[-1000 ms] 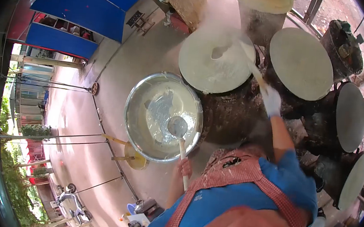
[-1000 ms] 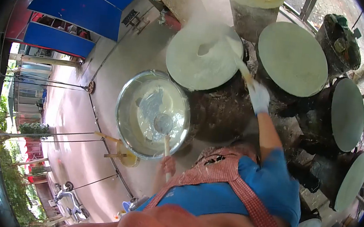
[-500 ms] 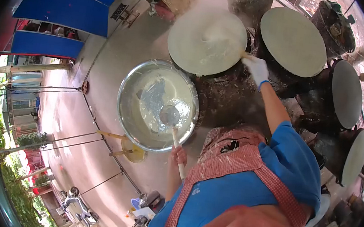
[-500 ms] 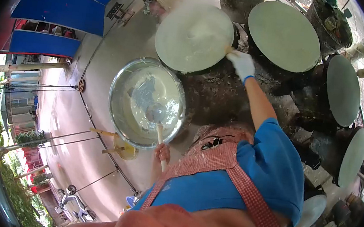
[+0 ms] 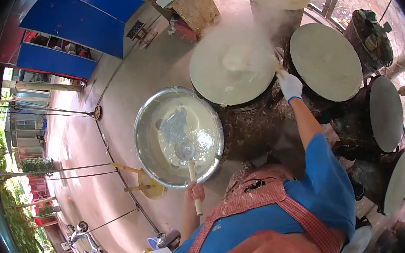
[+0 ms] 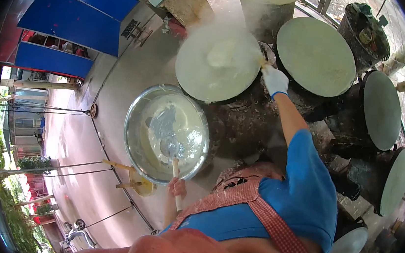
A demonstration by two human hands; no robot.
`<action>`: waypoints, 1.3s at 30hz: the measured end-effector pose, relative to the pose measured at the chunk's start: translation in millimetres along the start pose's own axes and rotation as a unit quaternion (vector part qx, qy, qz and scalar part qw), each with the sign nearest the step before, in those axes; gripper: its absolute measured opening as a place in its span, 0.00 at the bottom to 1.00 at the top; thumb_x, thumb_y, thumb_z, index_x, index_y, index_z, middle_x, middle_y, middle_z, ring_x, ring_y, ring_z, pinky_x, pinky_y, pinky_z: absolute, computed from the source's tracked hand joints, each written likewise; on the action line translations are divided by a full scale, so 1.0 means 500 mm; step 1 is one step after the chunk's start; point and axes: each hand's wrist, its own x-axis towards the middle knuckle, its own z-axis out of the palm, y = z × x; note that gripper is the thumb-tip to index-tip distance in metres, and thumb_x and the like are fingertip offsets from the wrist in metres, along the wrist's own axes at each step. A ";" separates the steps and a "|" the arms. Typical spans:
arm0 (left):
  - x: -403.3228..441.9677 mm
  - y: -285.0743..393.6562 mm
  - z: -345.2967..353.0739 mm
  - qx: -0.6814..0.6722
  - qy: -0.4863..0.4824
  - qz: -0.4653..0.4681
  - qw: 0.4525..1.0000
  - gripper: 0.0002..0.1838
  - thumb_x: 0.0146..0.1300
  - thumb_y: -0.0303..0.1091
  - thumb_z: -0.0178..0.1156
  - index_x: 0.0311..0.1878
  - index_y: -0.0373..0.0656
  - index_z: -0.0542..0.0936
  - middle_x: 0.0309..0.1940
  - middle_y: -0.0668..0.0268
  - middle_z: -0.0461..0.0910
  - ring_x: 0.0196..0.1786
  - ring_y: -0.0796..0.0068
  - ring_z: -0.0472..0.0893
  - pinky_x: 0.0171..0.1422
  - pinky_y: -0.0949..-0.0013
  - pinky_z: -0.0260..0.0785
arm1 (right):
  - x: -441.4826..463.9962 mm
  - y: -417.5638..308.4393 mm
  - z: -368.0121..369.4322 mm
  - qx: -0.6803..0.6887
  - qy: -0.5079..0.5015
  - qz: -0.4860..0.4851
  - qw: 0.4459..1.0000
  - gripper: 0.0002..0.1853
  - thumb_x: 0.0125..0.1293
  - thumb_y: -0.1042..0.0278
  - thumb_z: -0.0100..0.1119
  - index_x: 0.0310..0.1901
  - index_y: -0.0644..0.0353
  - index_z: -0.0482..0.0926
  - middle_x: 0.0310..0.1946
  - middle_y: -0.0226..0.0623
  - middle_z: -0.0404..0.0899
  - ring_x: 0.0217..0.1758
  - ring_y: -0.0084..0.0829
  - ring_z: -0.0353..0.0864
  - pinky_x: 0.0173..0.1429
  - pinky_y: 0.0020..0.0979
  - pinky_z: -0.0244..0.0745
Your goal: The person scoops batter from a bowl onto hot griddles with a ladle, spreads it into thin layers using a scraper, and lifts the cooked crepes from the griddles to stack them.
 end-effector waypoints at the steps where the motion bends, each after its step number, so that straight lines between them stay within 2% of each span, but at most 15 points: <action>1: 0.008 0.006 0.000 0.002 0.004 0.000 1.000 0.07 0.63 0.33 0.46 0.42 0.48 0.71 0.16 0.73 0.59 0.11 0.85 0.57 0.10 0.83 0.55 | -0.003 -0.014 0.003 -0.113 -0.034 -0.090 0.989 0.13 0.59 0.54 0.46 0.38 0.51 0.76 0.28 0.50 0.77 0.33 0.48 0.78 0.38 0.45 0.71; 4: 0.047 0.019 0.015 0.079 0.150 0.081 0.982 0.06 0.61 0.35 0.49 0.30 0.47 0.68 0.16 0.72 0.61 0.11 0.85 0.58 0.11 0.82 0.54 | -0.045 -0.006 -0.009 -0.187 0.028 -0.275 0.943 0.12 0.60 0.51 0.46 0.34 0.46 0.76 0.17 0.39 0.73 0.21 0.40 0.77 0.27 0.43 0.71; 9: 0.222 0.053 0.135 0.114 0.133 0.041 0.984 0.17 0.61 0.35 0.50 0.17 0.49 0.60 0.10 0.74 0.56 0.09 0.84 0.56 0.11 0.80 0.50 | -0.070 0.059 -0.016 -0.196 0.093 -0.186 0.958 0.10 0.58 0.51 0.50 0.32 0.46 0.76 0.16 0.38 0.72 0.16 0.40 0.74 0.21 0.40 0.69; 12: 0.344 0.050 0.216 0.219 0.150 0.075 0.961 0.17 0.61 0.35 0.50 0.18 0.49 0.60 0.09 0.74 0.55 0.09 0.83 0.54 0.10 0.78 0.49 | -0.119 0.058 0.007 -0.182 0.050 -0.243 0.951 0.11 0.57 0.50 0.51 0.34 0.46 0.76 0.17 0.39 0.72 0.16 0.42 0.73 0.21 0.42 0.69; 15: 0.429 0.004 0.287 0.302 0.139 0.127 0.934 0.09 0.59 0.31 0.50 0.29 0.49 0.59 0.11 0.74 0.55 0.10 0.82 0.55 0.10 0.78 0.49 | -0.126 0.084 -0.022 -0.147 0.095 -0.148 0.973 0.12 0.58 0.49 0.50 0.36 0.43 0.76 0.18 0.40 0.72 0.15 0.42 0.73 0.21 0.41 0.69; 19: 0.555 -0.082 0.282 0.454 0.192 0.268 0.828 0.20 0.52 0.23 0.50 0.44 0.52 0.54 0.13 0.67 0.58 0.07 0.74 0.59 0.08 0.69 0.56 | -0.215 0.047 0.013 -0.201 0.013 -0.149 0.968 0.11 0.59 0.51 0.49 0.38 0.41 0.76 0.20 0.42 0.73 0.19 0.46 0.74 0.24 0.45 0.70; 22: 0.600 -0.127 0.259 0.379 0.176 0.200 0.886 0.15 0.53 0.28 0.54 0.39 0.44 0.58 0.10 0.68 0.58 0.08 0.74 0.60 0.10 0.69 0.55 | -0.250 0.012 0.068 -0.061 -0.031 -0.137 0.988 0.14 0.58 0.52 0.52 0.45 0.42 0.77 0.23 0.42 0.76 0.24 0.45 0.76 0.31 0.42 0.71; 24: 0.506 -0.097 0.260 0.165 0.068 -0.018 0.984 0.12 0.57 0.30 0.53 0.39 0.45 0.60 0.10 0.71 0.57 0.09 0.77 0.58 0.11 0.73 0.53 | -0.270 -0.008 0.033 0.030 -0.013 -0.170 0.985 0.14 0.57 0.54 0.54 0.44 0.44 0.78 0.25 0.42 0.77 0.26 0.45 0.77 0.32 0.40 0.72; 25: 0.407 -0.131 0.269 0.301 0.075 0.158 0.938 0.09 0.60 0.34 0.51 0.41 0.49 0.62 0.10 0.72 0.56 0.09 0.81 0.56 0.10 0.74 0.50 | -0.278 -0.016 0.014 0.126 0.023 -0.181 0.975 0.13 0.56 0.56 0.57 0.43 0.45 0.79 0.26 0.42 0.78 0.28 0.44 0.77 0.33 0.39 0.72; 27: 0.285 -0.167 0.227 0.310 0.101 0.189 0.926 0.08 0.61 0.36 0.51 0.39 0.50 0.62 0.10 0.73 0.55 0.09 0.82 0.55 0.09 0.76 0.49 | -0.282 -0.016 0.002 0.144 0.006 -0.232 0.962 0.13 0.55 0.58 0.59 0.43 0.45 0.79 0.28 0.43 0.78 0.29 0.44 0.77 0.34 0.38 0.72; 29: 0.230 -0.151 0.190 0.323 0.143 0.189 0.916 0.08 0.62 0.38 0.51 0.37 0.51 0.62 0.10 0.73 0.55 0.09 0.83 0.55 0.09 0.77 0.48 | -0.304 -0.050 -0.006 0.107 -0.042 -0.247 0.962 0.17 0.52 0.62 0.62 0.46 0.46 0.78 0.32 0.42 0.79 0.31 0.41 0.78 0.35 0.36 0.72; 31: 0.223 -0.097 0.164 0.073 0.064 0.040 0.994 0.07 0.62 0.38 0.50 0.33 0.51 0.62 0.11 0.73 0.56 0.09 0.84 0.54 0.08 0.80 0.46 | -0.323 -0.087 0.019 0.102 -0.050 -0.249 0.962 0.19 0.52 0.62 0.62 0.49 0.46 0.76 0.34 0.41 0.79 0.32 0.41 0.78 0.36 0.36 0.72; 34: 0.167 -0.028 0.160 -0.162 0.010 -0.072 0.984 0.18 0.64 0.42 0.46 0.21 0.43 0.61 0.10 0.72 0.55 0.08 0.83 0.53 0.09 0.79 0.48 | -0.326 -0.133 0.045 0.113 -0.048 -0.271 0.955 0.23 0.54 0.62 0.61 0.54 0.43 0.72 0.36 0.42 0.79 0.34 0.42 0.78 0.38 0.36 0.72; 37: 0.140 0.060 0.115 -0.107 0.069 -0.003 0.992 0.14 0.63 0.38 0.48 0.22 0.47 0.60 0.11 0.72 0.56 0.10 0.84 0.54 0.09 0.81 0.48 | -0.331 -0.173 0.082 0.172 -0.027 -0.262 0.949 0.23 0.55 0.58 0.59 0.54 0.42 0.71 0.36 0.42 0.79 0.36 0.45 0.77 0.40 0.38 0.71; 39: 0.146 0.147 0.053 -0.020 0.125 0.065 0.990 0.09 0.61 0.31 0.50 0.30 0.53 0.59 0.14 0.72 0.57 0.11 0.84 0.55 0.08 0.81 0.47 | -0.327 -0.198 0.096 0.032 -0.154 -0.205 0.966 0.23 0.55 0.52 0.56 0.54 0.43 0.71 0.34 0.43 0.79 0.36 0.46 0.77 0.41 0.40 0.71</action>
